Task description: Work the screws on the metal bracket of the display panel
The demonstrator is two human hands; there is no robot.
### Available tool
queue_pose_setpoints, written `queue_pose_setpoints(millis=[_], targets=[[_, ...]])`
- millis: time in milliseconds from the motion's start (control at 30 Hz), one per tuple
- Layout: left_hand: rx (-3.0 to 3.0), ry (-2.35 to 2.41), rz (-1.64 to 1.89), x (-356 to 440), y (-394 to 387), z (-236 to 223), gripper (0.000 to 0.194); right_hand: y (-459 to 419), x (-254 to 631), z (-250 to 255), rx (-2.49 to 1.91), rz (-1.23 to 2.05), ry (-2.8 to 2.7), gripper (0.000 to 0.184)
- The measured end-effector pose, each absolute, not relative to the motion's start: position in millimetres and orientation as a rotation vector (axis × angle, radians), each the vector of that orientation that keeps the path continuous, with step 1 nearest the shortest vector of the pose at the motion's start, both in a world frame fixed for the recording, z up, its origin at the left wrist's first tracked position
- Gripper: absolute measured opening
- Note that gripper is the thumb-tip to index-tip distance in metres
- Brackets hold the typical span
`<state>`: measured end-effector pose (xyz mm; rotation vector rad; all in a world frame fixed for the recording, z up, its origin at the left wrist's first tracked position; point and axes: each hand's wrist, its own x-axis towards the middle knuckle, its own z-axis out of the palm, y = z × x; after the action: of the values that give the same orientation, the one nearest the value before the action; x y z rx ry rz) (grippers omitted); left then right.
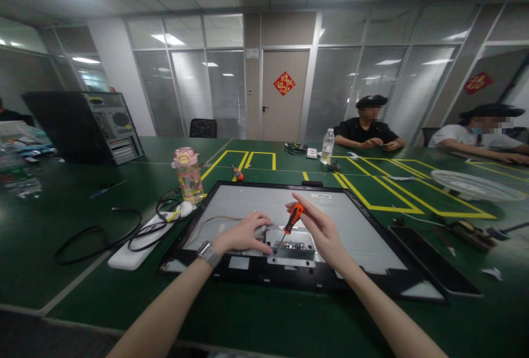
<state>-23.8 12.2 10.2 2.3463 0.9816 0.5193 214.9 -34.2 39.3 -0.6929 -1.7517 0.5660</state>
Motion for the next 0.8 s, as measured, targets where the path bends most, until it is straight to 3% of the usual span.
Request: queue_pose_setpoints(millis=[367, 800], targets=[[2.372, 0.976, 0.522, -23.5, 11.6, 11.0, 0.065, -34.0, 213.0, 44.4, -0.653, 0.661, -1.577, 0.013], [2.373, 0.983, 0.520, -24.5, 14.8, 6.9, 0.068, -29.6, 210.9, 38.3, -0.545, 1.179, -1.361, 0.020]])
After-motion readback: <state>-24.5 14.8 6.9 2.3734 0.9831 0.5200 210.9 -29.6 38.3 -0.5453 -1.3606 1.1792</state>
